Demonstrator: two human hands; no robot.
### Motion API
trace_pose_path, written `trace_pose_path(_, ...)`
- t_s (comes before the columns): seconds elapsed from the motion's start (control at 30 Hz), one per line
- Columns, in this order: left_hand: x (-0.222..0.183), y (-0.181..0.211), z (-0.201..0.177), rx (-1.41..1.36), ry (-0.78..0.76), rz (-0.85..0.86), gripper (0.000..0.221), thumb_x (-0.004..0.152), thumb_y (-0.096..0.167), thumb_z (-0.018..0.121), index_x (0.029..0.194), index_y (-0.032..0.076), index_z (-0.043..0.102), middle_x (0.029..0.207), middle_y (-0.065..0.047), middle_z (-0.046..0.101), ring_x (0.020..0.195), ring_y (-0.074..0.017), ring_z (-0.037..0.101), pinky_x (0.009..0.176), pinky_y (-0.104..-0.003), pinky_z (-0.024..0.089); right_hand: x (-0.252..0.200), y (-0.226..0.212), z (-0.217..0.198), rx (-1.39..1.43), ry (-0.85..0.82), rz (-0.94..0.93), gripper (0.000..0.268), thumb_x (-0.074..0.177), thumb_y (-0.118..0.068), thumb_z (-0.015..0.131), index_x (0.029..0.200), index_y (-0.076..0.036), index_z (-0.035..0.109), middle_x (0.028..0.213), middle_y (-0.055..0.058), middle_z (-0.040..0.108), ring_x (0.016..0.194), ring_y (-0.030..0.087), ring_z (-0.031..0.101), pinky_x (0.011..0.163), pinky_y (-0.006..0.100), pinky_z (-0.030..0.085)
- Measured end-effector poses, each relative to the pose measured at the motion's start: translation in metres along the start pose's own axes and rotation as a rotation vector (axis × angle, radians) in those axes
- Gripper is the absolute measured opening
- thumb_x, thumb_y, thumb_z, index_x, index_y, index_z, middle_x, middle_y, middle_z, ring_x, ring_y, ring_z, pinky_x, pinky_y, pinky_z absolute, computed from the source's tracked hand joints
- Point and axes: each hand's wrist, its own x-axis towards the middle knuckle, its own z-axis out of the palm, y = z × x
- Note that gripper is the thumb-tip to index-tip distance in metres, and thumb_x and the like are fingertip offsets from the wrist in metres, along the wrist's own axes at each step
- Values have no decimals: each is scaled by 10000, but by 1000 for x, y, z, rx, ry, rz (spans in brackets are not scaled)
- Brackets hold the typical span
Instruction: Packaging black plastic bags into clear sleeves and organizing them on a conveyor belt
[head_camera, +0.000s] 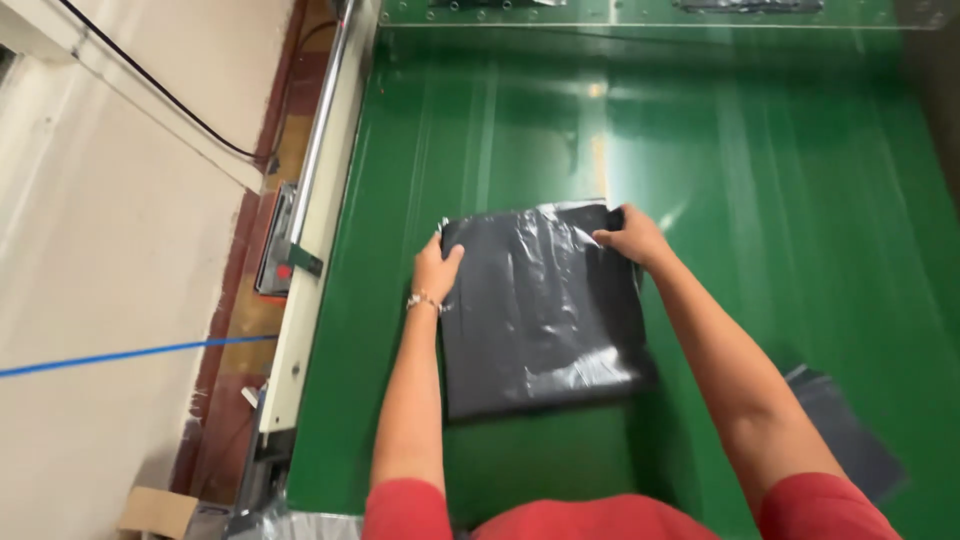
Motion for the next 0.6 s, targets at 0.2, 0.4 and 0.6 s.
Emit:
trace_pose_path(0.2, -2, -24, 14, 47, 243, -14, 466, 887, 307, 731, 1261, 65, 593, 1083, -237, 709, 1035, -404, 680, 879, -500, 569, 56, -35, 9, -395, -76, -297, 796, 579, -388, 905, 1248, -111, 574, 1211, 91, 604, 1179, 359, 605, 996, 502, 520)
trace_pose_path(0.4, -87, 40, 29, 129, 404, 602, 239, 924, 312, 694, 1073, 134, 638, 911, -36, 583, 845, -259, 592, 829, -379, 498, 81, -34, 40, -854, -210, -249, 555, 613, -557, 748, 1089, -273, 715, 1098, 29, 732, 1147, 316, 661, 911, 501, 560)
trace_pose_path(0.6, -107, 34, 50, -268, -393, 245, 374, 1036, 422, 496, 1196, 112, 632, 1128, -135, 662, 985, -282, 714, 868, -391, 567, 41, -39, 45, -596, -90, -308, 578, 706, -345, 700, 1236, -140, 589, 1114, 148, 701, 1089, 359, 674, 911, 520, 557)
